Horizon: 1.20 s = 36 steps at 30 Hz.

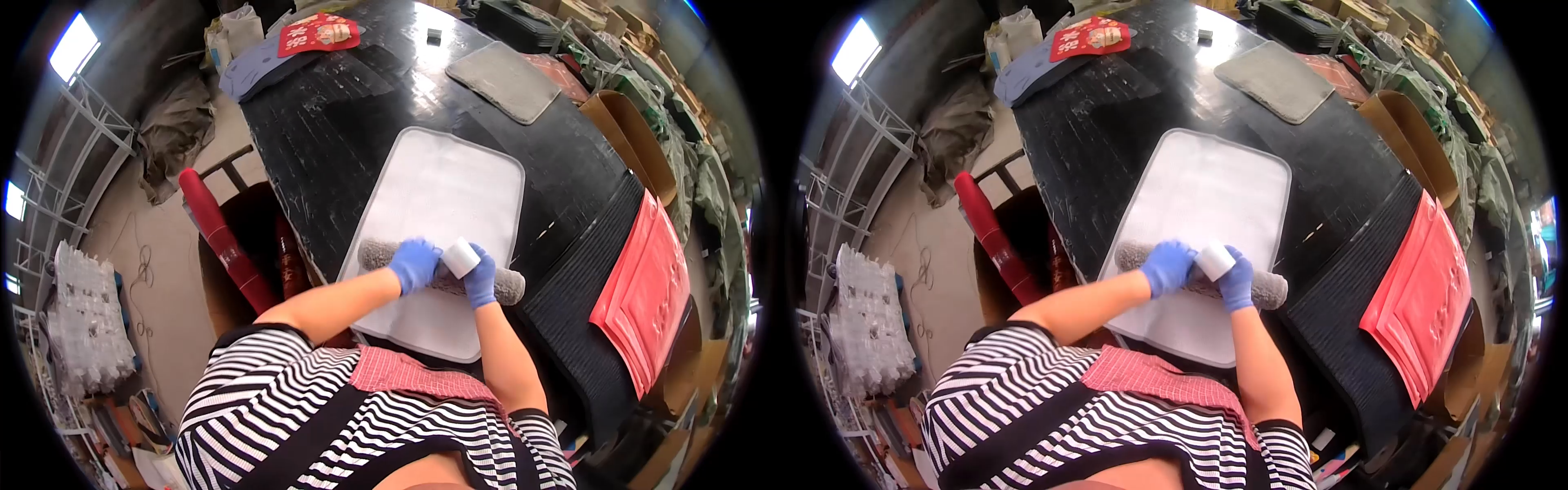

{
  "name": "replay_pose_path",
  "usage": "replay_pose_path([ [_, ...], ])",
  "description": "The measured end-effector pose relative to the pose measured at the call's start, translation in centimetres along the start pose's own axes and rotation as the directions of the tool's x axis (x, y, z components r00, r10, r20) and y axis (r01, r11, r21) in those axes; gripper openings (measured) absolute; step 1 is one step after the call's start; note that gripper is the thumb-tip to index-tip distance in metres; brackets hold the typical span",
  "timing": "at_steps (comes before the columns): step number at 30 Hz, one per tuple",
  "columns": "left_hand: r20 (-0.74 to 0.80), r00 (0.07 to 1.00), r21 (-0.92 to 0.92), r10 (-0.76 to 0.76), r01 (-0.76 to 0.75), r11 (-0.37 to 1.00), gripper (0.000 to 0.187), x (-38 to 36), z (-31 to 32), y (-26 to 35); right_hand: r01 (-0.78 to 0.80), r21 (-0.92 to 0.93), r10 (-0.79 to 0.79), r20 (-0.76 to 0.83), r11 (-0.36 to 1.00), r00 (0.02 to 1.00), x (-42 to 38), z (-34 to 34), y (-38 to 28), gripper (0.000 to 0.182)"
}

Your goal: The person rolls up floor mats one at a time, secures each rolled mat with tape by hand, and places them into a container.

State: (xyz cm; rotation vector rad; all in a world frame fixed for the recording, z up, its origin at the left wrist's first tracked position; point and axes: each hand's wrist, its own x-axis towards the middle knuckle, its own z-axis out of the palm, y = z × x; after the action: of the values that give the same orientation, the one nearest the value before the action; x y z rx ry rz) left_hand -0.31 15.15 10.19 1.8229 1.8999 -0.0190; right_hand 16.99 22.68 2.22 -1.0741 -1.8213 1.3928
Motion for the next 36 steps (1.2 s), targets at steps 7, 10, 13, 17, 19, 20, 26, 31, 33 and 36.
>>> replay_pose_path([
  [7,-0.133,0.986,0.239,0.096,-0.062,0.969,0.061,1.2,2.3,-1.4,0.208,-0.026,-0.207,0.059,0.978,0.977,-0.4,-0.3,-1.0,0.026],
  [10,0.003,0.992,0.112,0.125,-0.124,0.986,0.043,0.5,0.6,-0.4,0.218,0.137,-0.220,0.003,0.966,0.975,-9.8,0.5,-3.7,0.021],
  [13,0.401,0.884,-0.111,0.241,-0.215,0.970,0.048,-3.4,-0.6,1.2,-0.040,0.395,0.008,0.083,0.918,0.996,-16.8,0.8,-0.6,0.039],
  [17,0.396,0.904,-0.046,0.162,-0.156,0.987,0.070,-6.4,3.2,0.7,0.236,0.028,-0.237,0.145,0.971,0.961,-18.6,0.9,0.4,0.036],
  [19,0.141,0.981,0.055,0.132,-0.141,0.988,0.074,-6.9,3.7,0.4,-0.147,0.518,0.048,0.201,0.843,0.978,-15.6,1.2,1.3,0.031],
  [20,0.090,0.989,0.073,0.118,-0.124,0.990,0.075,-7.2,3.8,0.4,-0.489,0.838,0.263,0.428,0.244,0.865,-13.5,1.8,2.3,0.028],
  [26,-0.251,0.957,0.358,0.147,-0.049,0.932,0.079,-5.3,7.1,-1.1,0.000,0.050,0.001,-0.012,0.999,1.000,-1.8,1.7,1.2,0.021],
  [31,-0.024,0.994,0.114,0.109,-0.106,0.988,0.058,-2.2,3.2,-1.2,0.289,-0.196,-0.281,0.071,0.937,0.957,-10.7,1.4,-5.3,0.020],
  [33,0.182,0.979,0.027,0.095,-0.102,0.994,0.059,-5.4,-1.0,1.2,0.154,0.198,-0.175,0.094,0.968,0.980,-16.9,1.6,-6.9,0.026],
  [36,0.388,0.874,-0.268,0.295,-0.199,0.943,0.054,-7.3,3.0,-0.2,-0.064,0.281,-0.012,0.263,0.958,0.965,-21.6,1.7,-0.5,0.030],
])
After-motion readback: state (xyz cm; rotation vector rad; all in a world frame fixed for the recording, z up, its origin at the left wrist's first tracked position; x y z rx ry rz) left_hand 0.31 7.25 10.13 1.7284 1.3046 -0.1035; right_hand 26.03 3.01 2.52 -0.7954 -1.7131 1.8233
